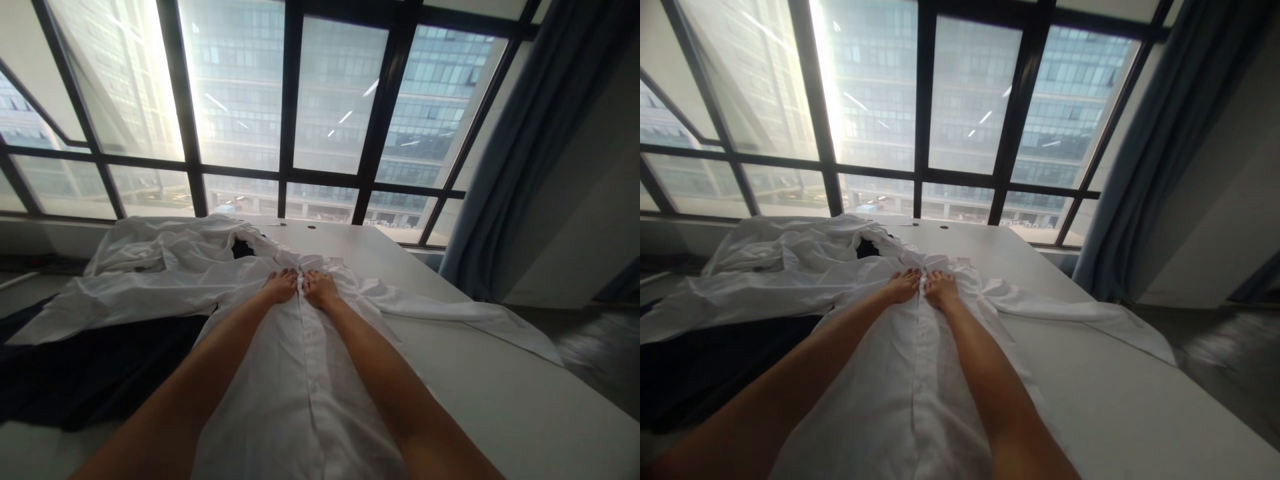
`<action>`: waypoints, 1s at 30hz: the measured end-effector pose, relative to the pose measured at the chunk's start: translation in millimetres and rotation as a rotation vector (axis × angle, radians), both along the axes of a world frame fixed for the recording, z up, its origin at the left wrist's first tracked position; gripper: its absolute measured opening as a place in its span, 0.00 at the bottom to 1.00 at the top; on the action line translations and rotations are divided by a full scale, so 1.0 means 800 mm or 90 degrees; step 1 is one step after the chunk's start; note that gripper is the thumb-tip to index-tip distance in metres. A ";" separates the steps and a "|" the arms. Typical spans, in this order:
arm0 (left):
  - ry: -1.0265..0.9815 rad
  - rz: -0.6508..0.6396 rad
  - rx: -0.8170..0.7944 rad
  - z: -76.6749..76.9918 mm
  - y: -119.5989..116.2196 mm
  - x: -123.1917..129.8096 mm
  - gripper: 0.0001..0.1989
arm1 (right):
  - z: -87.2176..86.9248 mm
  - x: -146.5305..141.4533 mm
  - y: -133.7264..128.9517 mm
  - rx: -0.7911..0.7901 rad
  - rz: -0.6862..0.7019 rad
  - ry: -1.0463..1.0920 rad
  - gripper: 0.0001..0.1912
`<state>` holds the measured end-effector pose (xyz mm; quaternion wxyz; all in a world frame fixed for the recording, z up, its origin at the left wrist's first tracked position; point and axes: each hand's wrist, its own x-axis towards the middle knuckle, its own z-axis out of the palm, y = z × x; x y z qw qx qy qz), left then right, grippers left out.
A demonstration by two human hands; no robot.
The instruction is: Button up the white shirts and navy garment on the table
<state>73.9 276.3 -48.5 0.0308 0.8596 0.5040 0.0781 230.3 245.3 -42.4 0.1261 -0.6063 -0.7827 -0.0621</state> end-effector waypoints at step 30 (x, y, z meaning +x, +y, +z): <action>-0.140 0.079 0.030 0.027 -0.249 0.004 0.15 | 0.019 0.002 -0.206 -0.117 -0.013 0.229 0.10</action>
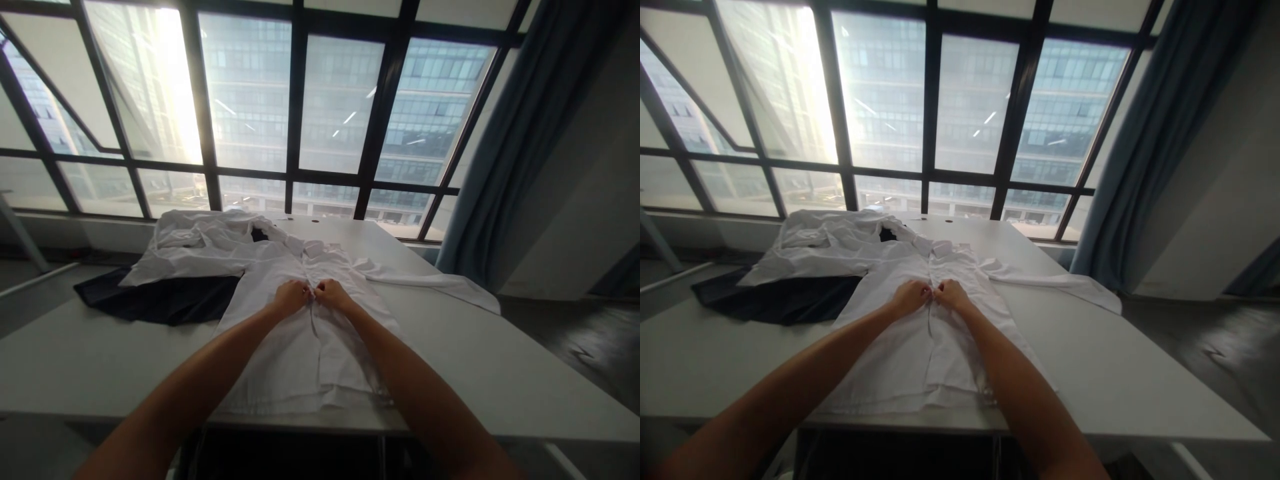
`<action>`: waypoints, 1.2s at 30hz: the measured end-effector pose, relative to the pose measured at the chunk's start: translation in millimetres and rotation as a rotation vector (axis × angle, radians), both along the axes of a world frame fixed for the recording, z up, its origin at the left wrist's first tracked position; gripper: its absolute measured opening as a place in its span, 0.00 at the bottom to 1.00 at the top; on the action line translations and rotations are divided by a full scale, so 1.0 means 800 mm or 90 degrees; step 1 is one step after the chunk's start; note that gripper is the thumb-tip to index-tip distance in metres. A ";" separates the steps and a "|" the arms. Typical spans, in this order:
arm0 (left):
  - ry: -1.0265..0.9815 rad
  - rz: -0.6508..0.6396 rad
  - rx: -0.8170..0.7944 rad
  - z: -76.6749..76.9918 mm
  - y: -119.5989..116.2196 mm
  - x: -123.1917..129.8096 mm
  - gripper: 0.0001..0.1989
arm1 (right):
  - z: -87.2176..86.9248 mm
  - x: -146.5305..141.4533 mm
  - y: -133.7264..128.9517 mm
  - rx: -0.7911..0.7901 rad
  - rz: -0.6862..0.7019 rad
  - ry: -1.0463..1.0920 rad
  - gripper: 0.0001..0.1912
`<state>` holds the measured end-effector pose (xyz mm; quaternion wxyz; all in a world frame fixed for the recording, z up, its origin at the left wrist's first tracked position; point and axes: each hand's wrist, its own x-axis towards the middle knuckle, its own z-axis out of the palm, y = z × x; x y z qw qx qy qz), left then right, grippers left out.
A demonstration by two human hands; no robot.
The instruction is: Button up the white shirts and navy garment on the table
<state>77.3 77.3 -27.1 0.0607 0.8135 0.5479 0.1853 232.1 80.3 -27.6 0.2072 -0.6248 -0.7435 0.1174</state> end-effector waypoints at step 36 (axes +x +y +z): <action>-0.610 -0.013 -0.403 -0.010 0.032 0.000 0.09 | -0.019 0.006 0.005 0.116 0.109 0.185 0.07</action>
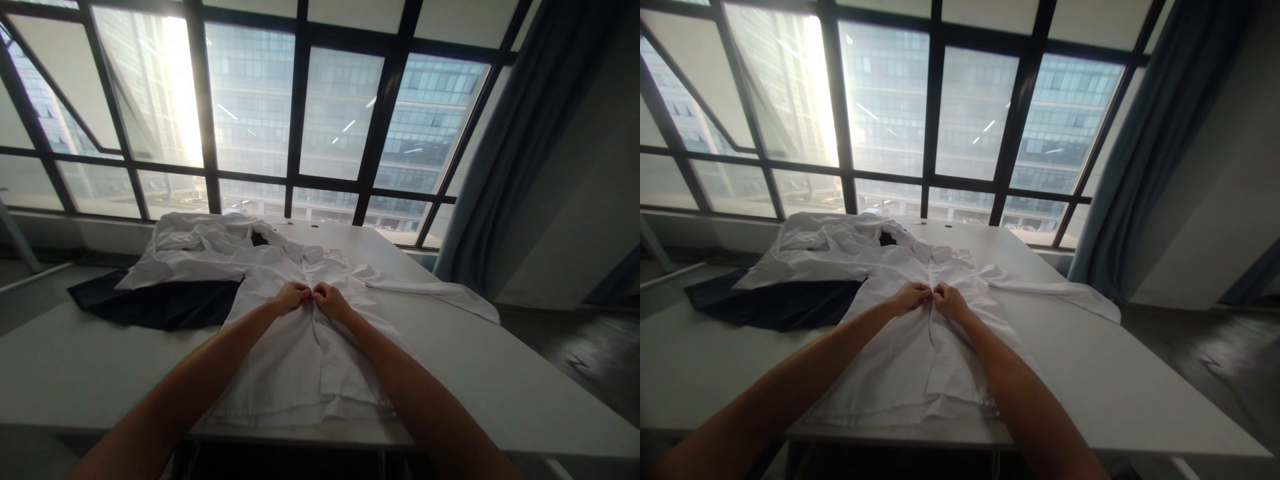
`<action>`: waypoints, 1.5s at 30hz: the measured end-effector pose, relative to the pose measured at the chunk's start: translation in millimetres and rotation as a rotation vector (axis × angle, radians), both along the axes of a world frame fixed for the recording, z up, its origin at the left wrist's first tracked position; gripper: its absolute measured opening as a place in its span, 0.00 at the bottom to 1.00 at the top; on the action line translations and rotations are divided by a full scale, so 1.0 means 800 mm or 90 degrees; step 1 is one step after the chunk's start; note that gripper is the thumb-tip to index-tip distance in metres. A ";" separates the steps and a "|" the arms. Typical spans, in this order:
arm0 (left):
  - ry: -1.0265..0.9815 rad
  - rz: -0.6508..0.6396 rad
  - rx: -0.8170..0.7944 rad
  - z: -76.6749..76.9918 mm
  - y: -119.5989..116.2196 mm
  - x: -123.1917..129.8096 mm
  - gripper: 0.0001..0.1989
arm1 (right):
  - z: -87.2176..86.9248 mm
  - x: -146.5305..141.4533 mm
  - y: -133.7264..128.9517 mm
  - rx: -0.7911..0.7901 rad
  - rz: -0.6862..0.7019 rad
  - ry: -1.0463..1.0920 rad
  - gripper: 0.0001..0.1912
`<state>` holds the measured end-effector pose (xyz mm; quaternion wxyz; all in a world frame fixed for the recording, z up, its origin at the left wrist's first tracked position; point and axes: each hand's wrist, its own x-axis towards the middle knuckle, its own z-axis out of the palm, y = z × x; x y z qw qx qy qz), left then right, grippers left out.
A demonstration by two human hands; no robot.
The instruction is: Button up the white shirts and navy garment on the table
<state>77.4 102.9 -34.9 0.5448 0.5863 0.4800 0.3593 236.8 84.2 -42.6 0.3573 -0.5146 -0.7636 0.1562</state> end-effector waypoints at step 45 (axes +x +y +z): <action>-0.105 0.107 -0.016 -0.003 -0.001 0.005 0.07 | -0.002 -0.002 -0.009 0.042 0.016 0.023 0.14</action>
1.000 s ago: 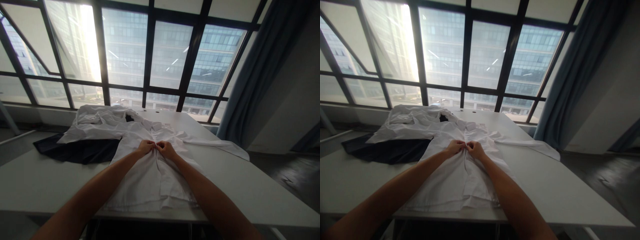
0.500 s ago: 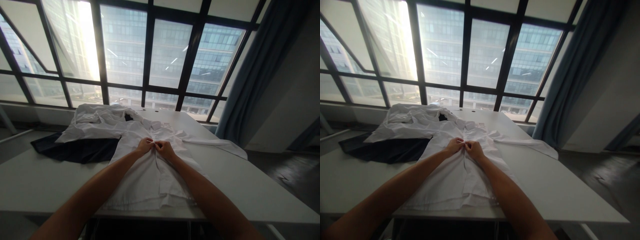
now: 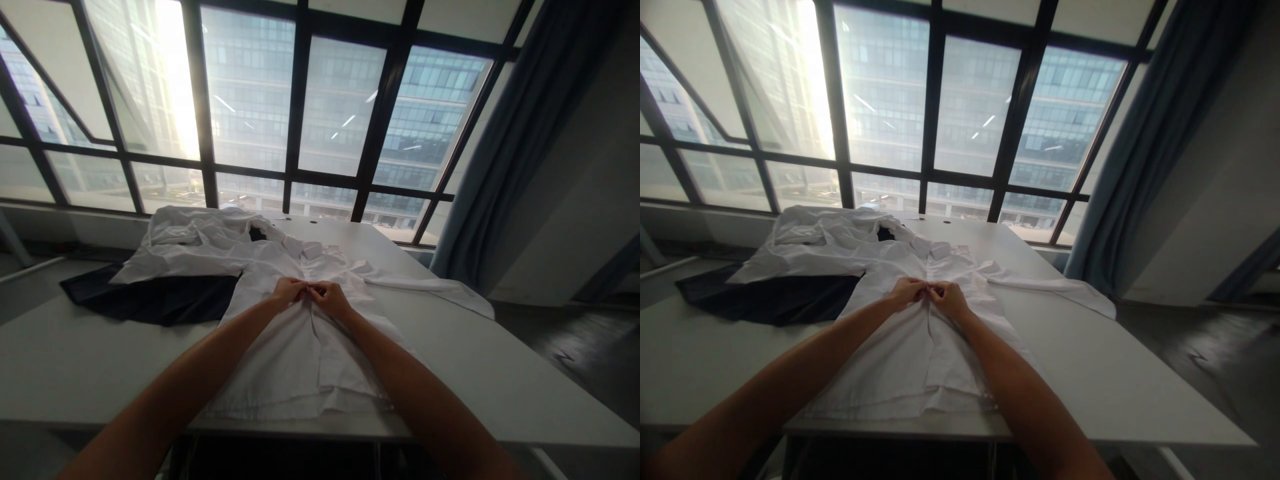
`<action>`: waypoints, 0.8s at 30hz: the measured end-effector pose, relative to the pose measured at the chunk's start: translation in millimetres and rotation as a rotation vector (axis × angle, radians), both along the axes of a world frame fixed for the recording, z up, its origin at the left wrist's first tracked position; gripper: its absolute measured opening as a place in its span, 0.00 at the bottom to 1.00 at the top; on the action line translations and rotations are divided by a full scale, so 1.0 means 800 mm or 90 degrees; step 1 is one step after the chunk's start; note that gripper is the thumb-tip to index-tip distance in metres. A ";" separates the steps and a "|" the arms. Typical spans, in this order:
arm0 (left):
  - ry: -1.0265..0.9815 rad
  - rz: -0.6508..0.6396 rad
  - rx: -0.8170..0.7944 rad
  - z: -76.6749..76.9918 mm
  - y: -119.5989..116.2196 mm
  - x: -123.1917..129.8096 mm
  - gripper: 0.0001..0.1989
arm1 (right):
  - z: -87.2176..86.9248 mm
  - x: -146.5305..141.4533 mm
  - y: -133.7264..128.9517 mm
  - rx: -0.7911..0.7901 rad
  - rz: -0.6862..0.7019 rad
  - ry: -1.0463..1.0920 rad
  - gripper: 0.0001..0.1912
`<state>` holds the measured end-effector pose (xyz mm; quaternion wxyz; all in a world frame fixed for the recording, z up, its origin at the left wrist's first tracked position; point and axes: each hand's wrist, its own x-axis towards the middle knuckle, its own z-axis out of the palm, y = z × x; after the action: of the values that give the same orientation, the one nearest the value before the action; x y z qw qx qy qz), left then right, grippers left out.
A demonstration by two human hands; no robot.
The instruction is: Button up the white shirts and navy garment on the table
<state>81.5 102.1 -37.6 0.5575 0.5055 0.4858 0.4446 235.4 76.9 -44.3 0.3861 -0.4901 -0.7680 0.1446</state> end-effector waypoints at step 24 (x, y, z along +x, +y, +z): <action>0.135 0.024 0.281 -0.024 0.010 0.001 0.10 | -0.010 0.002 0.012 -0.061 -0.021 0.081 0.06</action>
<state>82.5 110.2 -56.4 0.3712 0.6498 0.4418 0.4948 236.7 86.2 -52.0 0.4126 -0.5106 -0.7258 0.2056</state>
